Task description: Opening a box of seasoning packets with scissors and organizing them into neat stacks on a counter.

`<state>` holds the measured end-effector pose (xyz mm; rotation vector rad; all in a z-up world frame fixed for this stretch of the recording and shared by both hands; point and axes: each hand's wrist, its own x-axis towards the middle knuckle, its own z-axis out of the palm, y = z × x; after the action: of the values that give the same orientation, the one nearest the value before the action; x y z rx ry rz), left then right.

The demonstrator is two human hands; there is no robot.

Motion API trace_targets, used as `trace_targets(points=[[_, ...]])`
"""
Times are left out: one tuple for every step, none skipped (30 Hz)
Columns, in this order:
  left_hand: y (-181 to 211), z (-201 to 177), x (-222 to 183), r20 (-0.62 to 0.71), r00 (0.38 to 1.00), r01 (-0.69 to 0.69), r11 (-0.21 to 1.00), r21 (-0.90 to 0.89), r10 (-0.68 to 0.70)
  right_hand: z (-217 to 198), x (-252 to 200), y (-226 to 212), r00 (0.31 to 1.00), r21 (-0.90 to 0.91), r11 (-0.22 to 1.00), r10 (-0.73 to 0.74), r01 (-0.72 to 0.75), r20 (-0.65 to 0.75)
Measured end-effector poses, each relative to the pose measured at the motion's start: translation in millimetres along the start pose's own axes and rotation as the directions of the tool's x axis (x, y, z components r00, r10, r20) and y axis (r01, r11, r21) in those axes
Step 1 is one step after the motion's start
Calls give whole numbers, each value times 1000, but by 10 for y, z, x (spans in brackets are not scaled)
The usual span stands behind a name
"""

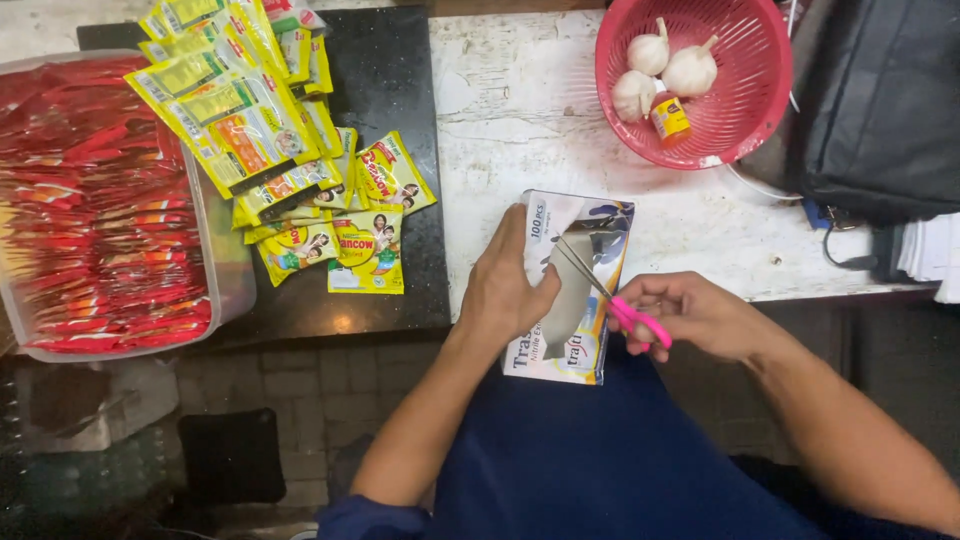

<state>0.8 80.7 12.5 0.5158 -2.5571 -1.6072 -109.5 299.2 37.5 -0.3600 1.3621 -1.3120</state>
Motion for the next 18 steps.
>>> trace_targets(points=[[2,2,-13,0,1000,-4,1000,-1,4,12,22,0,1000,-2,1000,-3,3,-3],[5,3,-25,-3,1000,-24,999,23,24,25,44,-3,1000,-1,1000,-2,2,-21],[9,10,-33,-7,999,-44,998,43,44,31,63,-11,999,-2,1000,1,-1,-41],[2,24,-26,-8,999,-49,998,40,49,31,82,-20,999,-6,1000,-1,0,-44],[-6,36,-33,1,999,-50,998,50,50,35,104,-28,997,-12,1000,-1,1,-75],[-16,48,-41,10,999,-52,997,59,51,40,127,-34,994,-17,1000,-3,1,-106],[2,28,-48,7,999,-52,997,57,52,54,133,-17,994,-21,1000,-3,0,-106],[21,9,-54,-1,998,-66,996,60,66,66,140,-1,993,-18,1000,4,-6,-119],[41,-10,-60,-10,997,-78,995,63,79,74,149,13,991,-16,1000,10,-13,-131],[47,-22,-50,-15,997,-78,995,62,79,63,167,18,992,-21,1000,11,-13,-129],[50,-31,-61,-23,995,-99,993,71,101,65,171,39,993,-6,1000,-2,1,-119],[54,-38,-70,-30,992,-120,990,80,123,64,175,61,994,10,1000,-15,16,-110],[49,-43,-77,-32,992,-119,990,80,122,75,178,69,994,9,1000,-15,16,-109],[47,-46,-81,-35,991,-128,988,82,131,84,179,74,993,23,999,-19,22,-115],[48,-48,-82,-37,989,-139,987,84,142,93,177,79,992,38,999,-24,29,-123],[48,-55,-84,-36,989,-140,987,85,143,98,182,106,992,38,999,-25,30,-124],[50,-57,-80,-38,988,-145,985,94,149,98,186,130,992,26,999,-31,34,-125],[51,-59,-75,-40,987,-149,983,103,154,96,191,155,991,13,999,-36,38,-125]])
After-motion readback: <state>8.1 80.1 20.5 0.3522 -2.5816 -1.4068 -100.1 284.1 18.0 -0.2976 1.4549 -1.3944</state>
